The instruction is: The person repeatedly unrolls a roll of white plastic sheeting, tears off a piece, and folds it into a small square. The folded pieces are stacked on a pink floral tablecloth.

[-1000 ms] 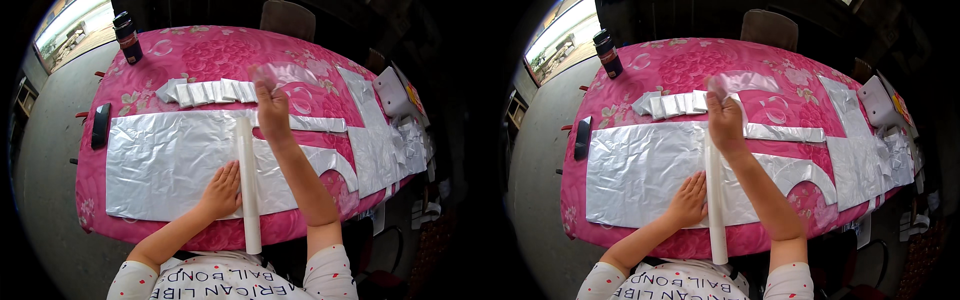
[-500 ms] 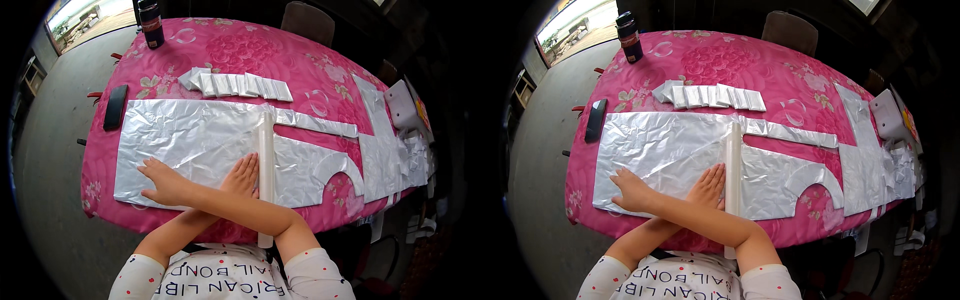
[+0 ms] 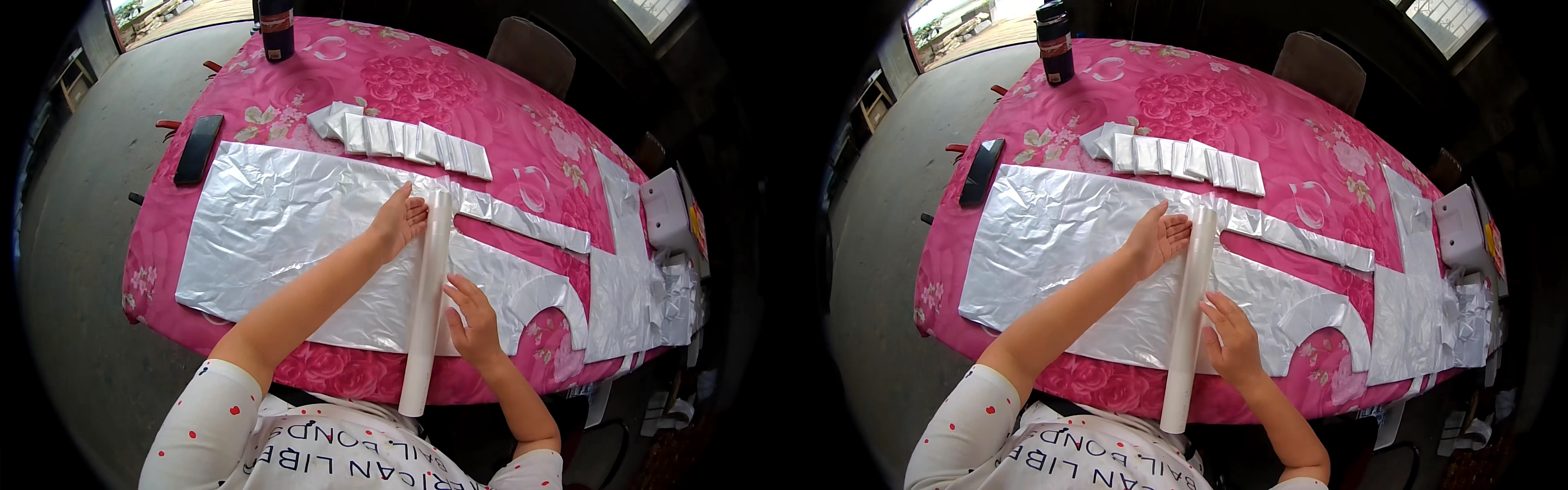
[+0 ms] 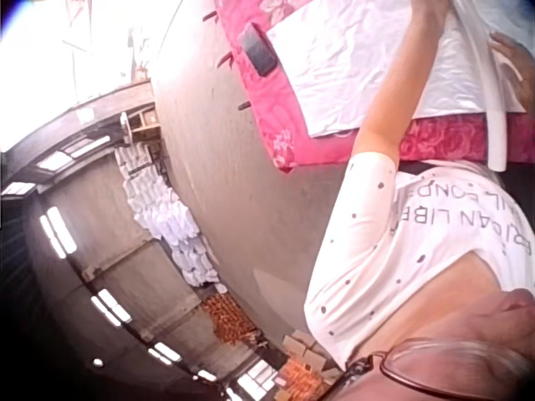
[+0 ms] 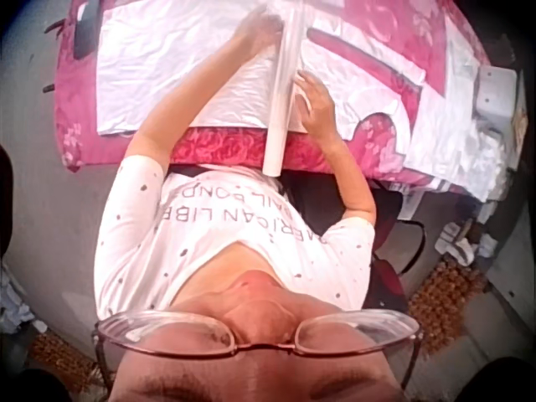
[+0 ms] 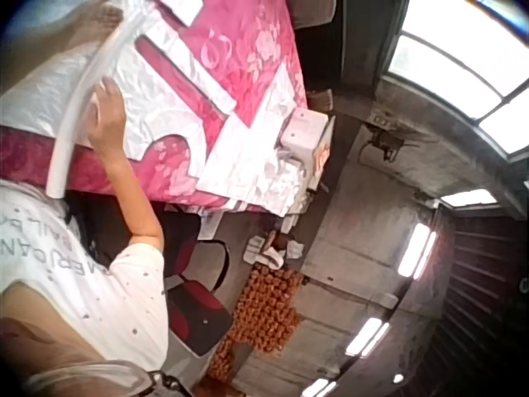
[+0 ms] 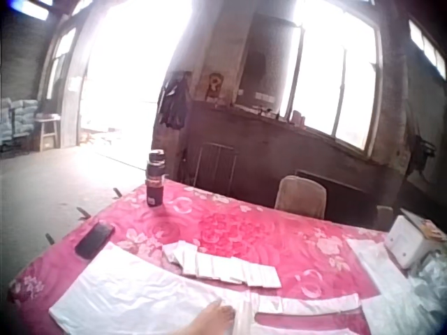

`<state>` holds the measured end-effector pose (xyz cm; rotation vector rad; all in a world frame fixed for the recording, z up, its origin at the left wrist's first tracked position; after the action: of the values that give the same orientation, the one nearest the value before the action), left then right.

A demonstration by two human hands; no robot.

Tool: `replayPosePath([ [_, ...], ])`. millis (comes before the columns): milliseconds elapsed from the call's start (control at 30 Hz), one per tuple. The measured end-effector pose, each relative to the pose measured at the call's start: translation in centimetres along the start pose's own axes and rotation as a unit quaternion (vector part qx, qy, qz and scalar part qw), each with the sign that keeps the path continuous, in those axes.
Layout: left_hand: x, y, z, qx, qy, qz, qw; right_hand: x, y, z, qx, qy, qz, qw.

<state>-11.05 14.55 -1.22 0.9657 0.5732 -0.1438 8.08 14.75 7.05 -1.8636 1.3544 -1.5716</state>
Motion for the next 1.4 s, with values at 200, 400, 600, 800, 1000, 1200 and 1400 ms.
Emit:
replayPosePath([
  [200, -0.7, -1.3, 0.6, -0.010, -0.046, -0.075, 0.996, -1.2, 1.4, 0.4, 0.090, -0.054, 0.032, 0.994],
  [400, -5.9, -5.0, 7.6, 0.031, 0.032, -0.326, 0.944, 2.7, 7.2, -3.4, 0.162, -0.102, -0.012, 0.981],
  [600, -11.3, -11.8, 17.1, -0.042, 0.092, -0.384, 0.918, 18.0, 12.8, -7.2, 0.351, -0.244, -0.292, 0.856],
  [800, -11.1, -19.6, 26.2, -0.142, 0.156, -0.360, 0.909, 13.4, 14.3, -11.9, 0.174, -0.249, -0.114, 0.946],
  [1000, -8.4, -20.6, 31.0, -0.174, 0.228, -0.364, 0.886, 17.0, 22.1, -13.0, 0.210, -0.322, -0.008, 0.923],
  [1200, -9.4, -18.2, 32.7, -0.285, 0.270, -0.726, 0.565, 21.6, 28.0, -16.2, 0.154, -0.246, -0.006, 0.957],
  [1400, -9.4, -20.5, 33.0, -0.352, 0.148, -0.715, 0.586, 21.1, 28.0, -16.0, -0.009, -0.068, -0.102, 0.992],
])
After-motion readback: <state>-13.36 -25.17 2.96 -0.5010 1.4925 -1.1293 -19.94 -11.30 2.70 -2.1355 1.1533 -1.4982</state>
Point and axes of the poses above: each hand's wrist, its own z-axis away from the middle knuckle, its own y-axis out of the palm, x = y × z, the point moved 7 cm from there along -z, towards the middle knuckle
